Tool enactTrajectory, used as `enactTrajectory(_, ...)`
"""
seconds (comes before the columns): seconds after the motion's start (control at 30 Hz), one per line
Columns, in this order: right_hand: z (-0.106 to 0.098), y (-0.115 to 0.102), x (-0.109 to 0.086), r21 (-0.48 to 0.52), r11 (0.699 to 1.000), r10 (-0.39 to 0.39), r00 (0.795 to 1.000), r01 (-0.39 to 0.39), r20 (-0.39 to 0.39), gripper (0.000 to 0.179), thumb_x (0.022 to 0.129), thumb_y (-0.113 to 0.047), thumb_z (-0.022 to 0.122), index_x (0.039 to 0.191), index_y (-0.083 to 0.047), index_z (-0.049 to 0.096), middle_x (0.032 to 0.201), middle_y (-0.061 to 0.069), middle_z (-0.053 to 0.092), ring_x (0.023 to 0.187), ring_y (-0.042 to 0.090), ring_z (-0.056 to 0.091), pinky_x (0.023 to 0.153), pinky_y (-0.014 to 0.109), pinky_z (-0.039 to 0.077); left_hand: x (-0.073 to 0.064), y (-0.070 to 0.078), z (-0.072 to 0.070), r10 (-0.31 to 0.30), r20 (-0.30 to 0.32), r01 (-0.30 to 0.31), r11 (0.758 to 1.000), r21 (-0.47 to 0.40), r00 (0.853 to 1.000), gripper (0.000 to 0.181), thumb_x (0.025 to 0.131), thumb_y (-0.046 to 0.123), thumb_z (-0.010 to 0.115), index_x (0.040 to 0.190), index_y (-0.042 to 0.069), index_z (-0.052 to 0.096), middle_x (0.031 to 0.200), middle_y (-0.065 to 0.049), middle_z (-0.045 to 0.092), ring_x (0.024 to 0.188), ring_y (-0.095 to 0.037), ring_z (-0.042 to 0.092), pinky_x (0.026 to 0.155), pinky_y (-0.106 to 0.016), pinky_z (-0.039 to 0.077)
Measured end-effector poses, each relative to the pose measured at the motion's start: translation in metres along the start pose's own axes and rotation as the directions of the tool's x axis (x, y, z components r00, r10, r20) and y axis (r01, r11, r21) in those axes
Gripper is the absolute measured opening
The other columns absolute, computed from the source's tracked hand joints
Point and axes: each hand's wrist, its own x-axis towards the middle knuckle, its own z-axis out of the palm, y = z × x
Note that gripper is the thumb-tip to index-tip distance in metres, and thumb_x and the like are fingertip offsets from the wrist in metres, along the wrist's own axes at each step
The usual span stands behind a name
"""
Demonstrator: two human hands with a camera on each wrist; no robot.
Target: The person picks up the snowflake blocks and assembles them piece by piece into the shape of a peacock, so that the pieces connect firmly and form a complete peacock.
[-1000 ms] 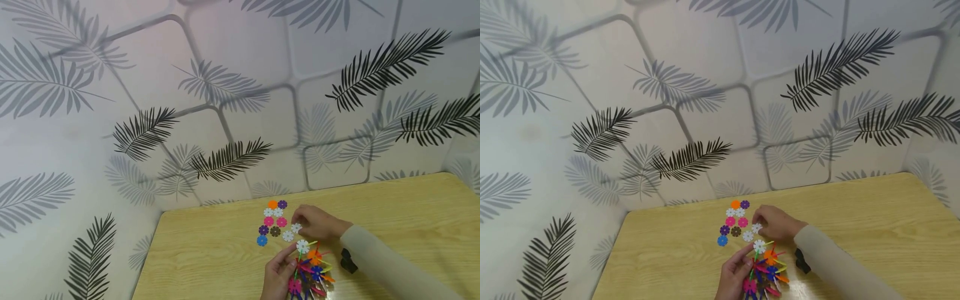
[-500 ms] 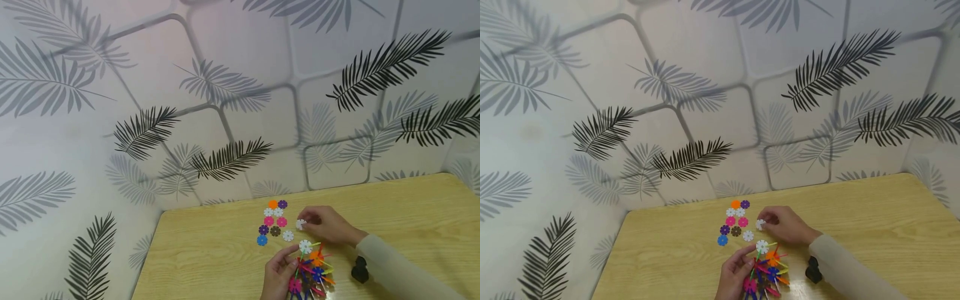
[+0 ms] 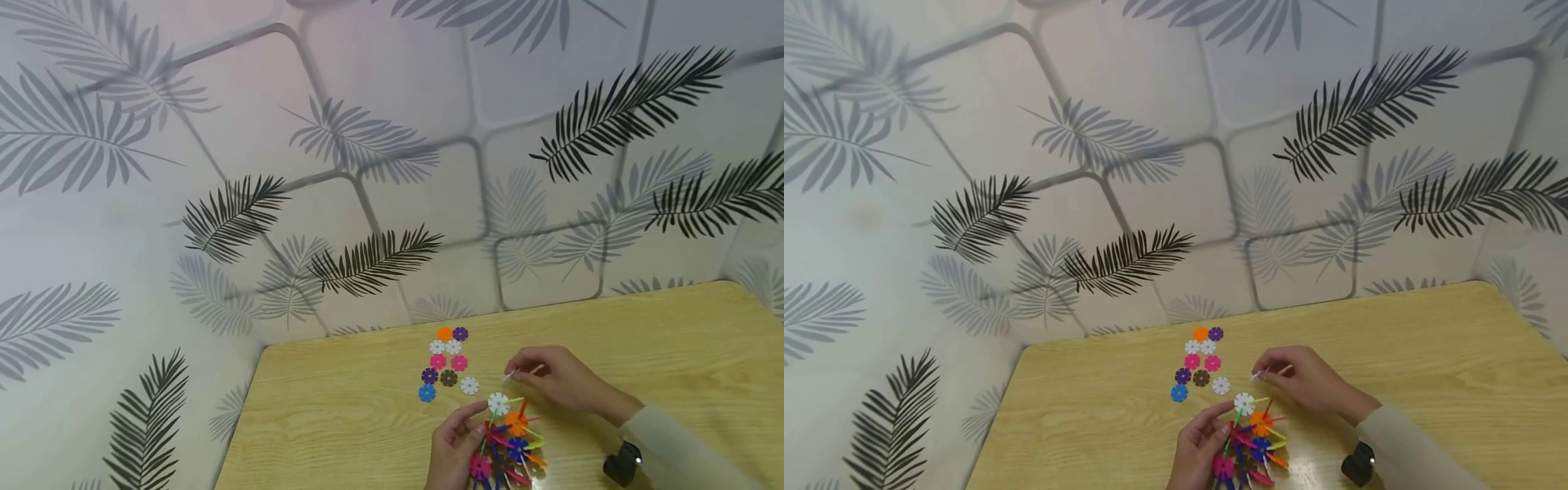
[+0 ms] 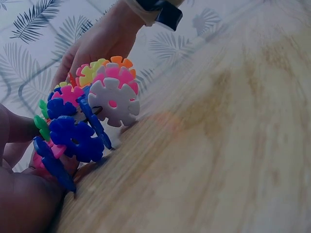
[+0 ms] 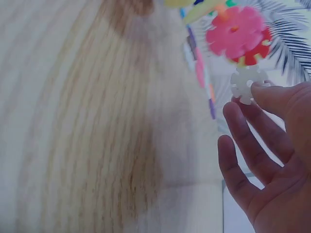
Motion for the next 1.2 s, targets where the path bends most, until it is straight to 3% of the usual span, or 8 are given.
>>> enactTrajectory(0.17,-0.004,-0.006,-0.011,0.032,0.998,-0.059,0.998,0.06,-0.023,0.011,0.103,-0.01,0.075,0.109,-0.017,0.08,0.106,0.0,0.08,0.094,0.0,0.07,0.078,0.025,0.064,0.0,0.001,0.001,-0.029,0.003,0.029,1.0,-0.006,1.0,0.038,0.103,0.004,0.066,0.14,0.001,0.071,0.093,0.006,0.066,0.084,-0.003,0.067,0.081,-0.016,0.058)
enactTrajectory(0.47,-0.004,-0.008,-0.018,0.055,0.996,-0.071,0.997,0.069,0.028,0.011,0.103,-0.011,0.074,0.111,-0.015,0.082,0.108,-0.002,0.083,0.097,0.0,0.073,0.082,0.024,0.064,0.0,0.004,0.001,-0.041,0.012,0.041,0.999,0.009,0.999,0.035,0.104,0.005,0.066,0.139,0.001,0.073,0.092,0.008,0.064,0.084,-0.001,0.064,0.082,-0.014,0.055)
enactTrajectory(0.77,-0.006,-0.013,-0.021,0.061,0.98,-0.193,0.981,0.191,0.034,0.014,0.104,-0.006,0.072,0.114,-0.011,0.081,0.107,0.002,0.082,0.096,0.007,0.077,0.081,0.025,0.066,0.0,0.003,0.0,-0.077,0.022,0.077,0.997,-0.013,0.997,0.034,0.105,0.005,0.065,0.138,0.002,0.074,0.092,0.008,0.065,0.084,-0.001,0.067,0.079,-0.015,0.057)
enactTrajectory(0.97,-0.006,-0.013,-0.022,0.07,0.978,-0.201,0.979,0.199,0.033,0.015,0.104,-0.005,0.072,0.114,-0.01,0.081,0.107,0.004,0.083,0.096,0.007,0.077,0.081,0.025,0.067,-0.001,0.003,0.0,-0.096,0.025,0.097,0.995,-0.02,0.995,0.033,0.105,0.006,0.065,0.137,0.003,0.075,0.092,0.008,0.067,0.084,-0.002,0.069,0.079,-0.016,0.059)
enactTrajectory(1.2,-0.005,-0.014,-0.025,0.077,0.974,-0.215,0.977,0.214,0.007,0.013,0.103,-0.003,0.073,0.112,-0.009,0.081,0.105,0.004,0.084,0.095,0.008,0.079,0.08,0.025,0.067,-0.001,0.004,0.0,-0.079,0.027,0.079,0.997,-0.013,0.997,0.032,0.105,0.006,0.065,0.136,0.001,0.075,0.091,0.008,0.067,0.086,-0.002,0.069,0.081,-0.015,0.058)
